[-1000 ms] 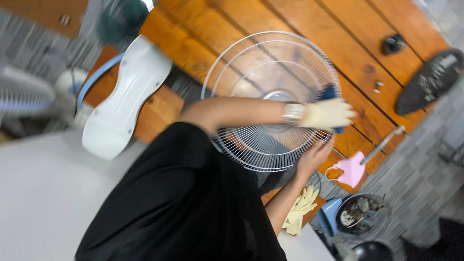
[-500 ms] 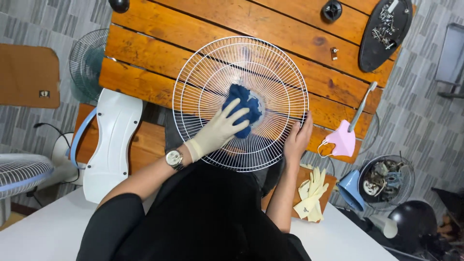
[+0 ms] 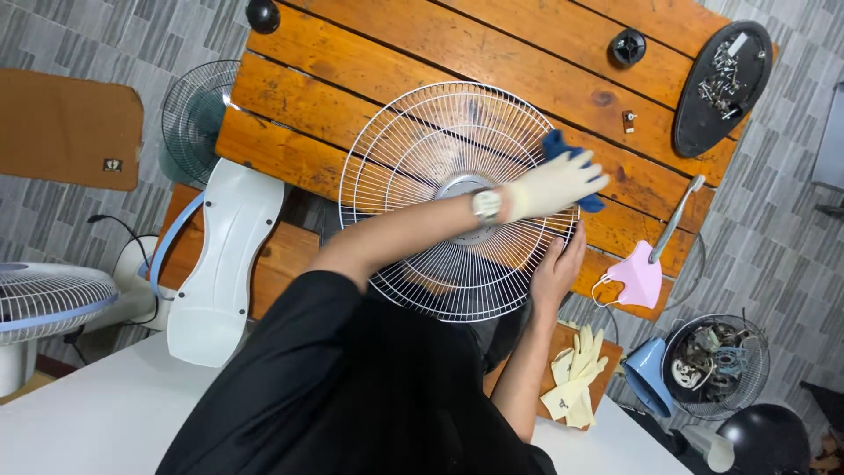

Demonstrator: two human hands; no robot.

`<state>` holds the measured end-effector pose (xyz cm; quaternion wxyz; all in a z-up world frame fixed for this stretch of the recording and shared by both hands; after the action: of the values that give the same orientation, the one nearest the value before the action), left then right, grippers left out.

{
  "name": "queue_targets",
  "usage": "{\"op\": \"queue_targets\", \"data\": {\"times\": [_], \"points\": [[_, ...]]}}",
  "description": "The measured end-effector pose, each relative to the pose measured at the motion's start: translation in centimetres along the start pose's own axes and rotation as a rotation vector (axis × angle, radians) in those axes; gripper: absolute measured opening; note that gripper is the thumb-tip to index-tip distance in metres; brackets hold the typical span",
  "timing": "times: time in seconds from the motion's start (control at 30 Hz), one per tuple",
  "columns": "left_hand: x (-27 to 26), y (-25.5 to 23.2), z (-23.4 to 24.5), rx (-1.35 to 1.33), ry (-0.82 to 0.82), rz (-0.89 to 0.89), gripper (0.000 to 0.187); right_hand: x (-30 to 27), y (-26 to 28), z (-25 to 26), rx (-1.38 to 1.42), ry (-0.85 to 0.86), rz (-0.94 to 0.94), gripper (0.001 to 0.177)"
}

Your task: Cleaning a metal fan grill with a blue cloth on a wooden table

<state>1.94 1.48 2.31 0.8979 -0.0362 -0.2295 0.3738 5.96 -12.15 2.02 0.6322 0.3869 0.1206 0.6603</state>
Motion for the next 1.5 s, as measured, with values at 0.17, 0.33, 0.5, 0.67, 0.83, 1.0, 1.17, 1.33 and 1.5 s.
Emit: {"op": "queue_targets", "data": {"times": [0.17, 0.33, 0.5, 0.67, 0.83, 1.0, 1.17, 1.33, 1.5], "points": [[6.4, -0.4, -17.1, -0.016, 0.32, 0.122, 0.037, 0.1, -0.1, 0.0, 0.005, -0.016, 0.001, 0.05], [6.6, 0.1, -15.5, -0.008, 0.238, 0.145, 0.031, 0.3, 0.3, 0.2, 0.003, -0.029, -0.007, 0.049], [2.2, 0.2, -4.7, -0.055, 0.225, 0.075, 0.027, 0.5, 2.2, 0.6, 0.014, -0.034, -0.014, 0.048], [-5.5, 0.6, 5.3, -0.005, 0.18, 0.005, 0.045, 0.6, 2.2, 0.6, 0.03, -0.014, -0.029, 0.049], [-14.7, 1.7, 12.3, -0.07, 0.273, 0.012, 0.049, 0.0, 1.3, 0.4, 0.019, 0.02, -0.064, 0.051], [-20.2, 2.2, 16.7, -0.201, 0.278, 0.136, 0.059, 0.0, 1.2, 0.2, 0.01, 0.026, -0.085, 0.051], [-19.7, 3.8, 18.3, -0.169, 0.203, 0.458, 0.051, 0.1, 1.3, 0.3, 0.019, 0.004, -0.066, 0.051], [-15.4, 3.9, 14.9, -0.115, 0.067, 0.36, 0.04, 0.0, 0.0, 0.2, 0.0, -0.003, 0.008, 0.049], [-9.7, 2.8, 8.6, -0.144, 0.048, 0.221, 0.035, 0.0, 0.1, -0.1, -0.03, 0.023, 0.054, 0.05]]}}
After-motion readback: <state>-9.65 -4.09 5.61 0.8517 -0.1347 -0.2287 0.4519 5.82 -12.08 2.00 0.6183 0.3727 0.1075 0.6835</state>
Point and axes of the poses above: each hand's wrist, its own x-axis towards the middle knuckle, its own z-axis out of the back of the hand, y = z × x, the point moved 9 cm from there along x, towards the middle knuckle, and after that the axes turned 15 degrees about z, right-handed, at the moved point
